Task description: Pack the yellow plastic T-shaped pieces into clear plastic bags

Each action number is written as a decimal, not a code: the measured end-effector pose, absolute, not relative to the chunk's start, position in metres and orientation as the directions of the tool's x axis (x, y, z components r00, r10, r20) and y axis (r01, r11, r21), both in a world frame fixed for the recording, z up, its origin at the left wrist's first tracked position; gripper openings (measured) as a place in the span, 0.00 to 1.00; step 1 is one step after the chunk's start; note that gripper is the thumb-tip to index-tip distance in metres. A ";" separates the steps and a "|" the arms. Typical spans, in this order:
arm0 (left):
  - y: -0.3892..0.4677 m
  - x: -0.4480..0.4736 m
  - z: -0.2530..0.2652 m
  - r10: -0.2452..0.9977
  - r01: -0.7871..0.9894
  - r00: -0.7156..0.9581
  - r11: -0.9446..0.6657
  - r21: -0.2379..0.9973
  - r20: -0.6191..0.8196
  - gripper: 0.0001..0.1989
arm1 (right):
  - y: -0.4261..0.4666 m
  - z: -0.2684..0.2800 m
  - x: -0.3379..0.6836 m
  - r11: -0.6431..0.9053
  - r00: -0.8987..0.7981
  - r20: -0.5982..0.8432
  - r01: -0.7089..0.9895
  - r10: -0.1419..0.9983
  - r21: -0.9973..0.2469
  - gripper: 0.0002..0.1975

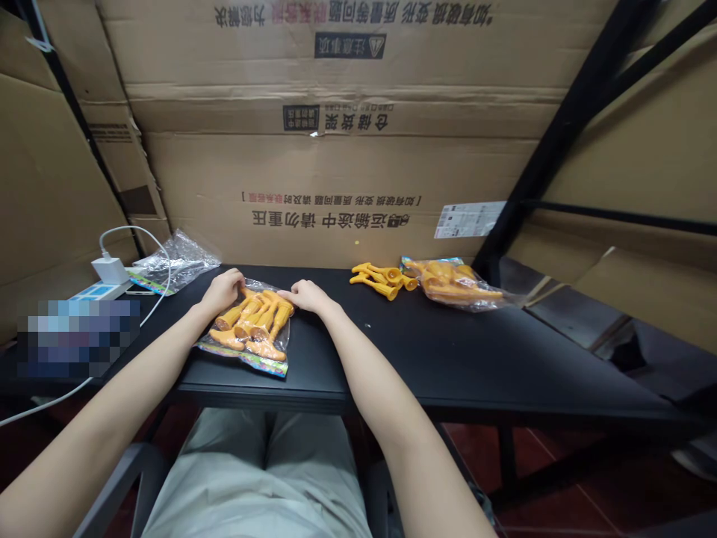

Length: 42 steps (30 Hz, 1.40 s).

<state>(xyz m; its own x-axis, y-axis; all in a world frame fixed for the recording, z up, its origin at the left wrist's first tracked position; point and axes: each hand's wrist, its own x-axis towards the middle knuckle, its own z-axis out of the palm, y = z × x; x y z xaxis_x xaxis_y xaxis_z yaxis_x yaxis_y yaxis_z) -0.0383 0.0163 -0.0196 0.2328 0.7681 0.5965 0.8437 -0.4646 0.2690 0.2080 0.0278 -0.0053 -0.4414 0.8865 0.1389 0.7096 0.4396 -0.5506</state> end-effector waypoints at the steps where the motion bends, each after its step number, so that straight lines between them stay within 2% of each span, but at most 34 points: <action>1: 0.015 -0.037 -0.018 0.764 0.842 0.236 -0.469 0.266 0.600 0.13 | 0.030 -0.006 0.209 0.439 -0.431 0.159 0.695 0.888 -0.570 0.22; 4: 0.010 -0.034 -0.014 0.748 0.833 0.256 -0.492 0.253 0.612 0.13 | 0.035 -0.008 0.212 0.424 -0.418 0.197 0.567 0.887 -0.707 0.23; 7: 0.004 -0.028 -0.008 0.723 0.819 0.292 -0.527 0.226 0.626 0.12 | 0.035 -0.005 0.218 0.330 -0.483 0.086 0.448 0.872 -0.831 0.25; 10: 0.000 -0.022 -0.005 0.688 0.802 0.332 -0.566 0.191 0.645 0.12 | 0.031 0.002 0.225 0.261 -0.552 -0.032 0.444 0.834 -0.857 0.24; 13: 0.000 -0.017 -0.006 0.658 0.791 0.360 -0.591 0.157 0.661 0.13 | 0.026 0.008 0.228 0.233 -0.557 -0.065 0.447 0.828 -0.864 0.24; 17: 0.004 -0.013 -0.009 0.626 0.787 0.382 -0.606 0.115 0.680 0.12 | 0.022 0.006 0.219 0.184 -0.565 -0.030 0.319 0.824 -0.930 0.20; 20: 0.006 -0.012 -0.010 0.611 0.786 0.378 -0.609 0.108 0.696 0.12 | 0.018 0.004 0.211 0.059 -0.623 -0.098 0.227 0.776 -0.972 0.21; 24: 0.007 -0.012 -0.010 0.628 0.782 0.360 -0.607 0.145 0.690 0.13 | 0.016 0.002 0.204 -0.135 -0.653 -0.213 0.169 0.727 -0.976 0.17; 27: 0.007 -0.014 -0.010 0.627 0.757 0.329 -0.622 0.200 0.706 0.12 | 0.017 0.002 0.203 -0.233 -0.670 -0.237 0.098 0.704 -0.968 0.13; 32: 0.010 -0.027 -0.011 0.595 0.728 0.105 -0.592 0.346 0.797 0.11 | 0.020 0.002 0.212 -0.364 -0.703 -0.231 -0.043 0.673 -0.930 0.10; 37: 0.016 -0.045 -0.015 0.605 0.758 -0.086 -0.476 0.446 0.791 0.10 | 0.027 0.007 0.226 -0.340 -0.521 -0.207 -0.172 0.828 -0.925 0.10; 40: 0.020 -0.049 -0.018 0.611 0.757 -0.123 -0.452 0.472 0.782 0.10 | 0.039 0.010 0.237 -0.246 -0.337 -0.155 -0.250 0.929 -0.936 0.09; 42: 0.022 -0.049 -0.020 0.618 0.752 -0.117 -0.456 0.476 0.777 0.10 | 0.050 0.012 0.247 -0.130 -0.187 -0.081 -0.268 0.979 -0.955 0.10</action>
